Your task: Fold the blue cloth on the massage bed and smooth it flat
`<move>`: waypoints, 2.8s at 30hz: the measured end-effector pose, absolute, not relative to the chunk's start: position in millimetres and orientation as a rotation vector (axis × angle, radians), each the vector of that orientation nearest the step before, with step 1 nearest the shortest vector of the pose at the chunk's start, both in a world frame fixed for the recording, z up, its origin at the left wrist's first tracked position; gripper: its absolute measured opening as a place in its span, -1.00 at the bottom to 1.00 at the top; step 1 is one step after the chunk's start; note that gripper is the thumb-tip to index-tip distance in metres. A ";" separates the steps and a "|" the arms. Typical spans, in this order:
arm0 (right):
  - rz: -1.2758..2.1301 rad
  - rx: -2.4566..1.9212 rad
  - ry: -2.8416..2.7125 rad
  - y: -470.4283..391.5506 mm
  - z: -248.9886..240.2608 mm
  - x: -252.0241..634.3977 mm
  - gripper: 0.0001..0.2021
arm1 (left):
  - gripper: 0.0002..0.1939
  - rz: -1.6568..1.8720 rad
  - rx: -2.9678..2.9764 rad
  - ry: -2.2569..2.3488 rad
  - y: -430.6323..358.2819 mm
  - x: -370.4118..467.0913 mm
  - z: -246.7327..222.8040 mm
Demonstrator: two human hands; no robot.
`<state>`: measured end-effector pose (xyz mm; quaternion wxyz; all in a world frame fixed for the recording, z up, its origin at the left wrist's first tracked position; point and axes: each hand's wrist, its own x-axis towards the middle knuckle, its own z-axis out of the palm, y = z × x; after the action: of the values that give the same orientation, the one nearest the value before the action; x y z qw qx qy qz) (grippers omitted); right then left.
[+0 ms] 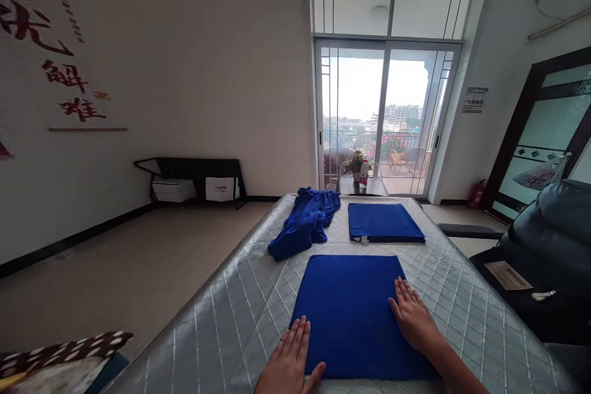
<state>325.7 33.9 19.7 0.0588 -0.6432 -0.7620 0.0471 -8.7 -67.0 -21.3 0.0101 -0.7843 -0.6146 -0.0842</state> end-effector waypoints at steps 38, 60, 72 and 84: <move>0.042 -2.016 -2.345 33.8 18.4 326.4 -0.37 | -0.15 -0.419 -2.415 -2.121 35.1 -31.3 4.1; 0.032 -1.964 -2.234 132.3 9.5 317.9 -0.36 | -0.16 -0.421 -2.462 -2.230 23.7 -27.9 32.4; 0.113 -1.924 -2.173 133.7 6.0 323.3 -0.35 | -0.31 -0.624 -2.641 -1.791 16.8 38.5 39.1; 0.090 -1.881 -2.196 133.8 -1.1 329.6 -0.39 | -0.27 -0.451 -2.773 -1.587 108.2 196.7 29.9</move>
<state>329.6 133.8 -1.1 0.1239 -0.6453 -0.7532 0.0308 196.7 108.2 29.9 -0.0426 -0.8587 -0.4913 -0.1396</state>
